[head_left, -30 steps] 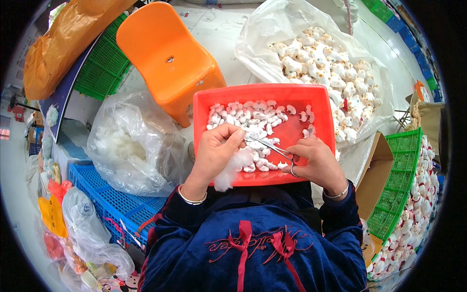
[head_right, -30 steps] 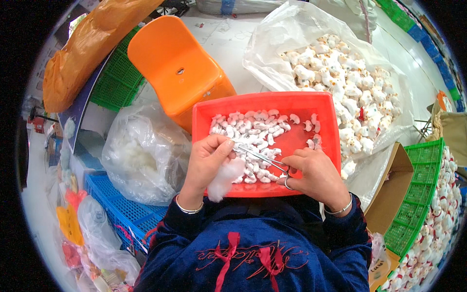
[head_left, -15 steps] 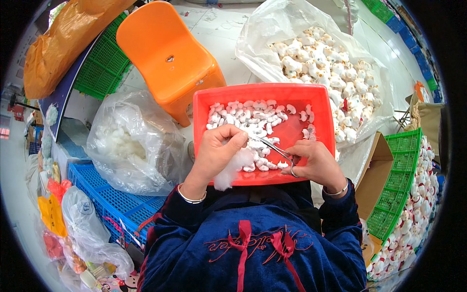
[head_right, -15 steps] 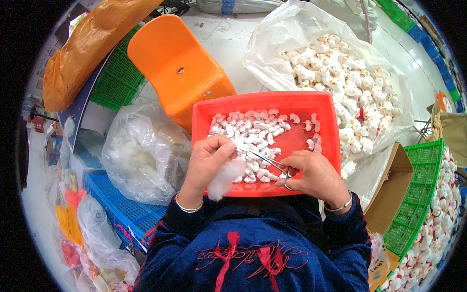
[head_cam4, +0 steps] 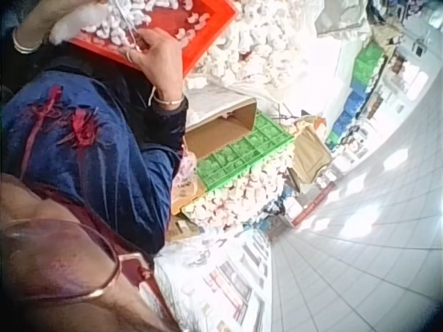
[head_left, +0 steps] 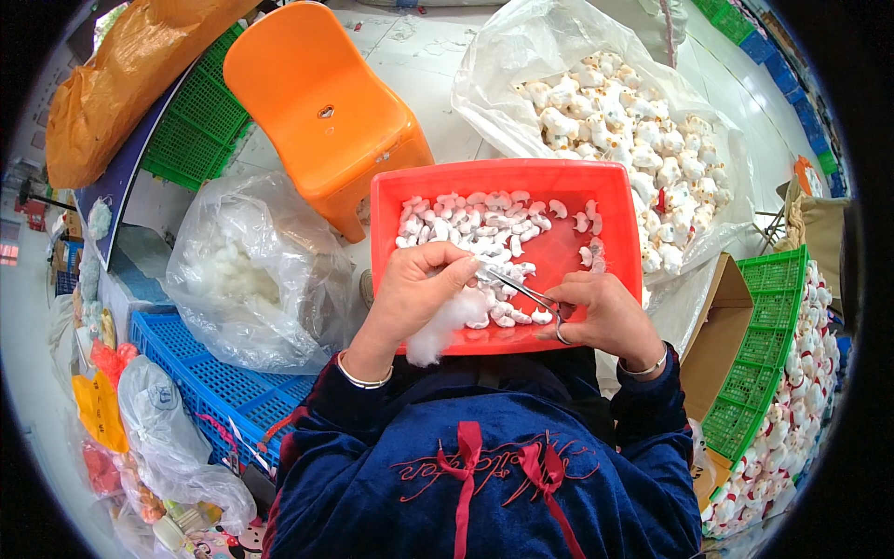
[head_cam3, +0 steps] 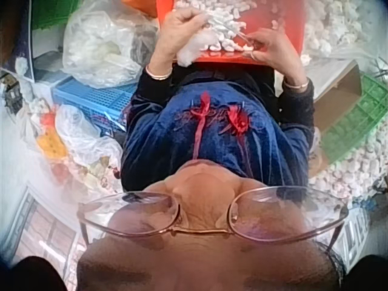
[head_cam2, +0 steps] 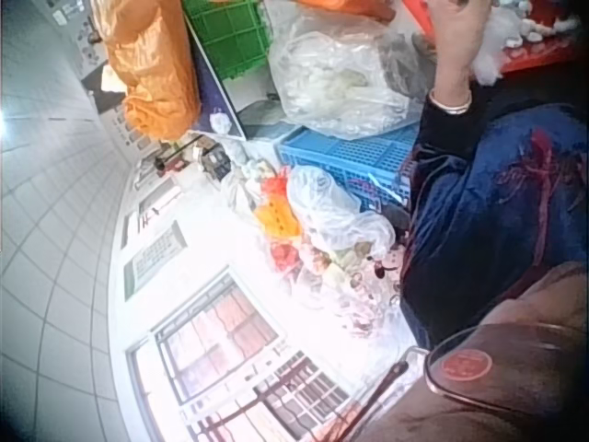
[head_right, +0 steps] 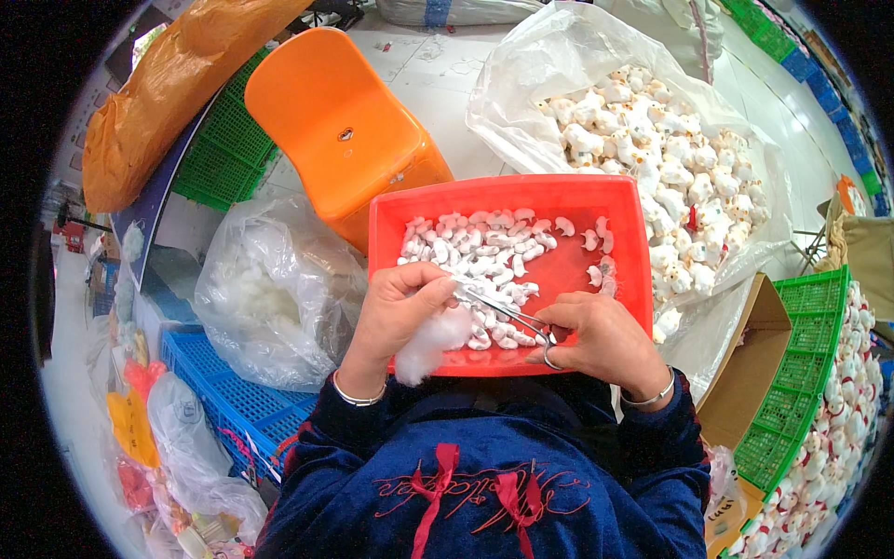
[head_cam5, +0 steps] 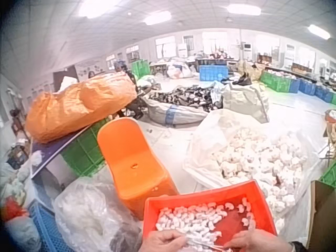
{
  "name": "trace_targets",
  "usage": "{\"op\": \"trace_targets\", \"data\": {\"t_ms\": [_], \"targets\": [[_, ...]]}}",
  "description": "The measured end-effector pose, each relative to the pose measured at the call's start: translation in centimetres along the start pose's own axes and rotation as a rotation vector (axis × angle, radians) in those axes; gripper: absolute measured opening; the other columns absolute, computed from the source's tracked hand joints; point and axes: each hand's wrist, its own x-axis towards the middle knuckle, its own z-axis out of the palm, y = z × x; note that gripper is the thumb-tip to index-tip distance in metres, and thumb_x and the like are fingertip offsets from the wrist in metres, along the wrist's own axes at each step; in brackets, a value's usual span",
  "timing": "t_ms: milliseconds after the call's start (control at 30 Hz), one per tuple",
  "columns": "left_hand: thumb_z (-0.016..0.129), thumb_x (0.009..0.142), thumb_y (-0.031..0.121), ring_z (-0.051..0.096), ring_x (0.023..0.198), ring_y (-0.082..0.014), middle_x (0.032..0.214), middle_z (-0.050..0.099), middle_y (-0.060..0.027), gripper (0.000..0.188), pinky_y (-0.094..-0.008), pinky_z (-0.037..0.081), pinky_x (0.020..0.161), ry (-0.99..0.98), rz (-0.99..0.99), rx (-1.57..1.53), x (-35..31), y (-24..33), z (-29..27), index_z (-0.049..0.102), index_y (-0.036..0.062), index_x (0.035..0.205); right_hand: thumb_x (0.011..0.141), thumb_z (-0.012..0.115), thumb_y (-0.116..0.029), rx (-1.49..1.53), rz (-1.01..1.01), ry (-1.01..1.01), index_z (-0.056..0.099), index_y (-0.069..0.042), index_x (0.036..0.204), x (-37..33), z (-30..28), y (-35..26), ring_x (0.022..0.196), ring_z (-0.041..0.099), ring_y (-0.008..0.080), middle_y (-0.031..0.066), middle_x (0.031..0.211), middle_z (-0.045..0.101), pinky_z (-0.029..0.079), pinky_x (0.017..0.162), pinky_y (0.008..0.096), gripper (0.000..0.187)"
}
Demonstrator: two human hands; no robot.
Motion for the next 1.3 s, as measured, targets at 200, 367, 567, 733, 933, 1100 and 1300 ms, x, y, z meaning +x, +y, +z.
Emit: {"op": "trace_targets", "data": {"t_ms": [200,367,567,733,933,1100,1300], "targets": [[0.074,0.095,0.010,0.062,0.079,-0.0048,0.090,0.071,-0.0001,0.011,-0.0207,0.051,0.072,0.087,0.084,-0.113,0.2,-0.3,0.5,0.073,0.0012,0.103,0.074,0.090,-0.026,0.079,0.004,-0.037,0.074,0.001,0.101,0.1,-0.2,-0.1,0.088,0.068,0.0336,0.0161,0.092,0.071,0.055,0.077,0.0419,0.041],[0.075,0.095,0.009,0.064,0.080,-0.0054,0.092,0.072,-0.0012,0.012,-0.0214,0.052,0.074,0.025,0.013,-0.202,0.2,-0.3,0.0,0.073,0.0013,0.104,0.071,0.093,-0.028,0.131,0.015,-0.052,0.074,0.003,0.105,0.3,0.0,0.6,0.090,0.068,0.0311,0.0159,0.092,0.070,0.054,0.079,0.0398,0.049],[0.073,0.095,0.008,0.066,0.077,-0.0074,0.089,0.073,-0.0028,0.012,-0.0225,0.054,0.072,0.010,-0.064,-0.304,0.0,-0.5,-0.2,0.074,0.0008,0.104,0.069,0.095,-0.031,0.183,0.021,-0.083,0.073,0.003,0.110,0.4,0.0,1.0,0.091,0.066,0.0290,0.0136,0.093,0.068,0.052,0.082,0.0373,0.057],[0.073,0.095,0.008,0.066,0.075,-0.0083,0.088,0.073,-0.0039,0.013,-0.0229,0.055,0.071,-0.037,-0.089,-0.362,0.1,-0.4,-0.4,0.074,0.0001,0.105,0.067,0.095,-0.030,0.205,0.008,-0.081,0.073,0.001,0.114,0.4,0.0,1.0,0.094,0.066,0.0291,0.0136,0.095,0.068,0.052,0.085,0.0379,0.061],[0.074,0.096,0.011,0.065,0.079,-0.0072,0.091,0.072,-0.0018,0.016,-0.0227,0.053,0.073,-0.208,-0.111,-0.381,0.0,0.0,-1.4,0.074,-0.0002,0.108,0.061,0.099,-0.028,0.277,-0.008,-0.111,0.073,0.002,0.115,0.3,-0.1,1.2,0.096,0.064,0.0266,0.0115,0.097,0.068,0.050,0.088,0.0375,0.067],[0.075,0.095,0.011,0.065,0.080,-0.0079,0.091,0.071,-0.0018,0.015,-0.0237,0.054,0.075,-0.302,-0.094,-0.347,0.4,-0.1,-1.9,0.072,0.0012,0.107,0.063,0.098,-0.029,0.281,-0.040,-0.141,0.073,-0.001,0.120,0.5,-0.6,1.0,0.099,0.064,0.0296,0.0135,0.099,0.068,0.050,0.089,0.0396,0.068],[0.074,0.093,0.009,0.064,0.085,-0.0101,0.102,0.071,-0.0080,0.011,-0.0250,0.052,0.077,-0.360,-0.093,-0.231,0.4,1.1,-2.1,0.071,-0.0002,0.099,0.064,0.098,-0.031,0.217,-0.047,-0.183,0.074,0.000,0.120,0.5,-1.1,0.9,0.099,0.064,0.0311,0.0155,0.100,0.067,0.050,0.088,0.0409,0.068]]}}
